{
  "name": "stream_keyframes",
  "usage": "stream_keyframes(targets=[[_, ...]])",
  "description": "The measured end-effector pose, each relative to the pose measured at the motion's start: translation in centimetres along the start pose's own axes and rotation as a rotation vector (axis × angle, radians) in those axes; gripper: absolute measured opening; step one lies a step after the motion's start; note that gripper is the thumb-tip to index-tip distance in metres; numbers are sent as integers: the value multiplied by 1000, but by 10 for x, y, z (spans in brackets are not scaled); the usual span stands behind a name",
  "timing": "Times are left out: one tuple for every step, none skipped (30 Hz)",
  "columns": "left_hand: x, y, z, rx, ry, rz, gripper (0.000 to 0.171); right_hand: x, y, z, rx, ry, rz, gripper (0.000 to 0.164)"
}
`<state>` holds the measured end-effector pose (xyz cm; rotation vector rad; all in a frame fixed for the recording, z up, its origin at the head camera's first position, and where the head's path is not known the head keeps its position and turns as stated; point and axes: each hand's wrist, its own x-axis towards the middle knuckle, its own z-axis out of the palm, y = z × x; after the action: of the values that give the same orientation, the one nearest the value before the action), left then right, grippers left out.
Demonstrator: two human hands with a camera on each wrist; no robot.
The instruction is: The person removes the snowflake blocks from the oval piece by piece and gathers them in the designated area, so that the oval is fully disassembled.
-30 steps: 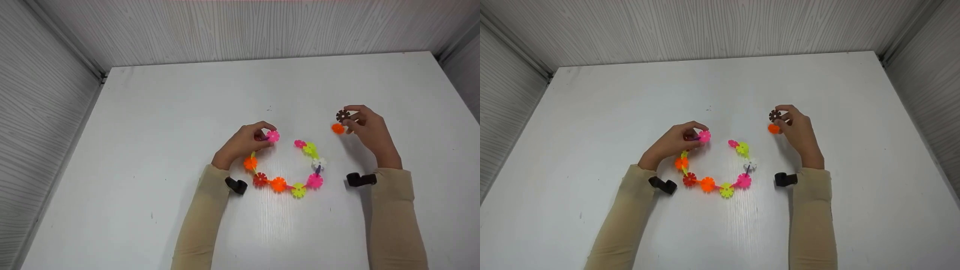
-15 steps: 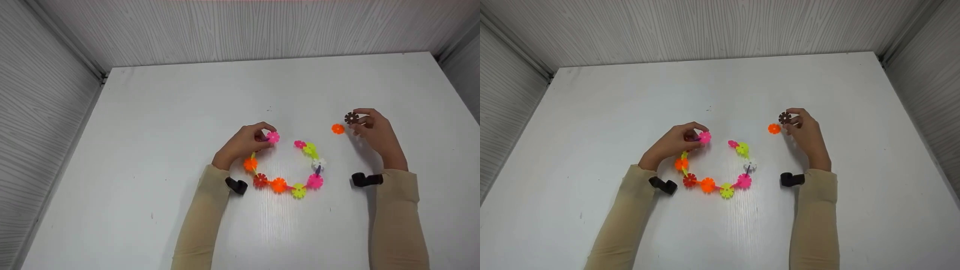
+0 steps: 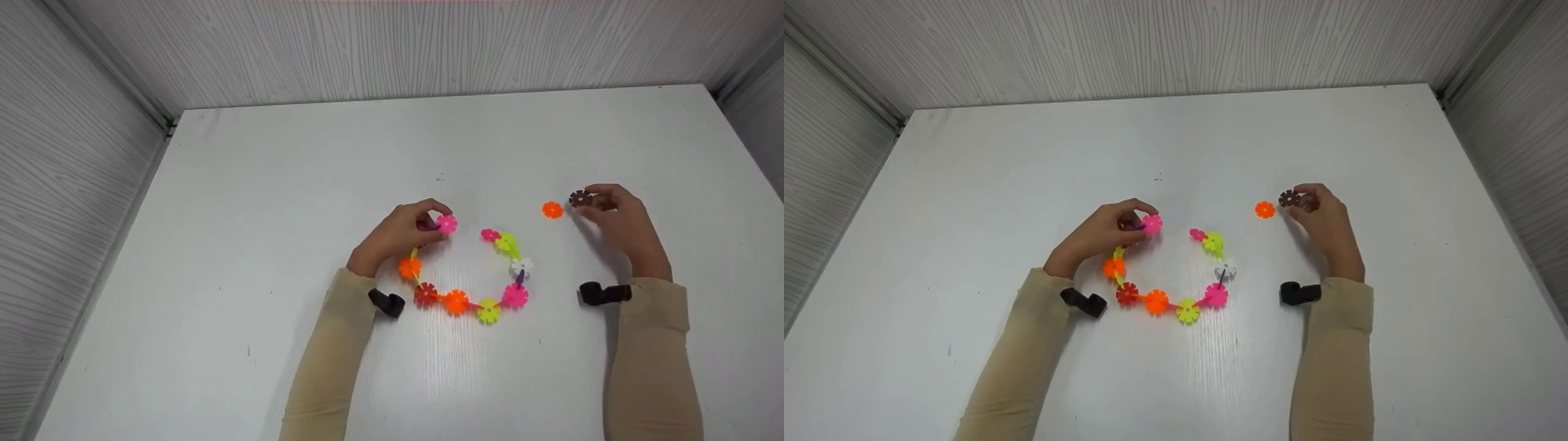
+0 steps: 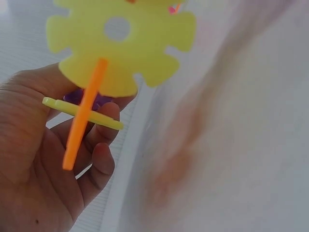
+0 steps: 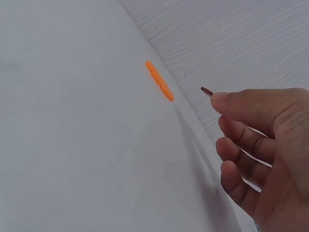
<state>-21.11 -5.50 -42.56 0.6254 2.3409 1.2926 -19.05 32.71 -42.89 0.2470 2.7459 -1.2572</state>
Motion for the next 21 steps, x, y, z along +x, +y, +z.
stream_keyframes(targets=[[0, 0, 0, 2, 1, 0, 32, 0, 1, 0, -3, -1, 7, 59], [0, 0, 0, 5, 2, 1, 32, 1, 1, 0, -9, -2, 7, 58], [0, 0, 0, 6, 2, 1, 32, 1, 2, 0, -12, -5, 8, 57], [0, 0, 0, 6, 2, 1, 32, 2, 2, 0, -18, -7, 7, 56], [-1, 0, -1, 6, 1, 2, 32, 2, 3, 0, -25, -9, 6, 55], [-1, 0, -1, 5, 2, 3, 32, 3, 4, 0, -33, -10, 5, 53], [-1, 0, -1, 6, 1, 3, 32, 3, 4, 0, -38, -12, 3, 52], [-1, 0, -1, 5, 0, 3, 32, 3, 5, 0, -43, -14, 1, 51], [-1, 0, -1, 4, -1, 2, 33, 3, 5, 0, -43, -16, 2, 51], [-1, 0, -1, 4, -2, 4, 33, 3, 5, 0, -44, -18, 2, 51], [-1, 0, -1, 7, -1, 7, 33, 3, 6, 0, -45, -21, 3, 51], [-1, 0, -1, 9, -1, 9, 33, 3, 6, 0, -46, -23, 4, 51], [-1, 0, -1, 13, -3, 13, 34, 3, 6, 0, -48, -25, 4, 51], [-1, 0, -1, 17, -3, 16, 34, 3, 7, 0, -50, -28, 4, 52], [-1, 0, -1, 20, -4, 19, 35, 3, 7, 0, -52, -30, 3, 52], [-1, 0, -1, 22, -5, 22, 35, 3, 7, 0, -55, -33, 2, 52], [0, -1, -1, 27, -6, 25, 35, 3, 7, 1, -58, -36, 1, 52], [0, -1, -1, 30, -6, 28, 35, 3, 7, 1, -61, -38, -1, 52], [0, -1, -1, 34, -7, 33, 35, 3, 6, 1, -64, -41, -2, 52], [0, -1, -1, 38, -7, 35, 35, 3, 6, 1, -68, -43, -3, 52], [0, -1, -1, 40, -6, 38, 35, 3, 6, 1, -72, -47, -3, 53]])
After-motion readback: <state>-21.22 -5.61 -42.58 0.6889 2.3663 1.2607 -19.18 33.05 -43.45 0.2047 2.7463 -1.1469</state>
